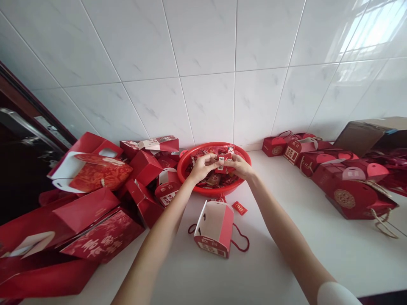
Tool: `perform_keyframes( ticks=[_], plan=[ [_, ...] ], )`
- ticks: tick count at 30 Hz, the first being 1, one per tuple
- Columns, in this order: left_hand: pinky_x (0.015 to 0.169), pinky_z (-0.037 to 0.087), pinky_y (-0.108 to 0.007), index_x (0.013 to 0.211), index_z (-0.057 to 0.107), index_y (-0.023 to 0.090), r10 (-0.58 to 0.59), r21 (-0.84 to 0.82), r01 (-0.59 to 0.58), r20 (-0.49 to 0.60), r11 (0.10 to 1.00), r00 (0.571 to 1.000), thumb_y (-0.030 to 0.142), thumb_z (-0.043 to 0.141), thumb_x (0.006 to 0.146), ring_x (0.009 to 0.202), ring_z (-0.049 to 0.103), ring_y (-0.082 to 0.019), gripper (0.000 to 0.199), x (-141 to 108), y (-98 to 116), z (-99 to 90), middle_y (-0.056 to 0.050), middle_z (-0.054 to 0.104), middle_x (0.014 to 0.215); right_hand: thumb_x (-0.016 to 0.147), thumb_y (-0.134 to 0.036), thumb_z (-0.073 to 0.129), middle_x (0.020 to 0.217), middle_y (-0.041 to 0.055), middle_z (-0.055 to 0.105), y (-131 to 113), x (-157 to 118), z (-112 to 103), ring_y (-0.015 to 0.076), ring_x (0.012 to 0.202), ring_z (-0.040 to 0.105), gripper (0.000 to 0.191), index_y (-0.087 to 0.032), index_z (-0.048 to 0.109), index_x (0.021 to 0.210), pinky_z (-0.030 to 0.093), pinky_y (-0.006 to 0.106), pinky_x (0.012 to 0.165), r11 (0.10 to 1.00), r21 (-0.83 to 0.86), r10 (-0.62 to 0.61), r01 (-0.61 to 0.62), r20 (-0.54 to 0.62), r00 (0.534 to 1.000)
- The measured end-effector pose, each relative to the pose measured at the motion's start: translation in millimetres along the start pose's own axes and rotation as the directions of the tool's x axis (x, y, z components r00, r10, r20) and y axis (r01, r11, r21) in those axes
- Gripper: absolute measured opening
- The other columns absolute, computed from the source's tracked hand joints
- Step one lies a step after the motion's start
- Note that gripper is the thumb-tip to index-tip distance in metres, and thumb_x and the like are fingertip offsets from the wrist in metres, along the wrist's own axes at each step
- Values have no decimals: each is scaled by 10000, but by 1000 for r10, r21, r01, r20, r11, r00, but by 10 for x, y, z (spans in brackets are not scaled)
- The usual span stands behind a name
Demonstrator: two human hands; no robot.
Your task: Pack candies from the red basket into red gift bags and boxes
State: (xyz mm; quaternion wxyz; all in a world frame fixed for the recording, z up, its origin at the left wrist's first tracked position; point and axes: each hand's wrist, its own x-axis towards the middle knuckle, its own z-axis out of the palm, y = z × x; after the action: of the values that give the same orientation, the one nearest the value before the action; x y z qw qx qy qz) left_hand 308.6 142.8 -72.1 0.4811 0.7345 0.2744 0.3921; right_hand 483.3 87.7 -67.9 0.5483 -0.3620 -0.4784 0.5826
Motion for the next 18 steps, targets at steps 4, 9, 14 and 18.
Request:
perform_keyframes(
  ticks=[4, 9, 14, 18],
  plan=[
    [782, 540, -306, 957, 703, 147, 2, 15, -1, -14, 1000, 1000, 554, 826, 663, 823, 687, -197, 517, -15, 19, -1, -25, 731, 833, 564, -324, 933, 637, -22, 651, -37, -37, 16, 102, 554, 592, 363, -165, 668, 756, 472, 198, 482, 999, 40, 15, -14, -9, 1000],
    [823, 541, -328, 981, 719, 146, -34, 54, 30, 77, 998, 996, 516, 814, 676, 876, 696, -222, 489, -44, 80, 11, -55, 753, 903, 670, -247, 849, 711, 4, 694, -68, -91, 53, 130, 633, 649, 217, -169, 685, 789, 539, 218, 555, 990, 130, 60, -45, -116, 991],
    [796, 552, -332, 959, 744, 140, -9, 96, 3, 66, 995, 998, 539, 748, 734, 841, 706, -229, 458, -150, 146, 17, -81, 773, 923, 680, -206, 763, 749, 35, 727, -208, -352, -19, 181, 720, 690, 151, -176, 667, 793, 597, 307, 682, 983, 176, 81, -58, -124, 989],
    [749, 566, -308, 962, 764, 153, -28, 75, 21, 99, 997, 995, 490, 736, 765, 800, 716, -217, 391, -437, 261, 26, -65, 777, 884, 650, -258, 744, 723, 49, 730, -363, -769, -141, 178, 644, 669, 209, -167, 664, 822, 563, 293, 618, 996, -9, 91, -91, 79, 993]
  ],
)
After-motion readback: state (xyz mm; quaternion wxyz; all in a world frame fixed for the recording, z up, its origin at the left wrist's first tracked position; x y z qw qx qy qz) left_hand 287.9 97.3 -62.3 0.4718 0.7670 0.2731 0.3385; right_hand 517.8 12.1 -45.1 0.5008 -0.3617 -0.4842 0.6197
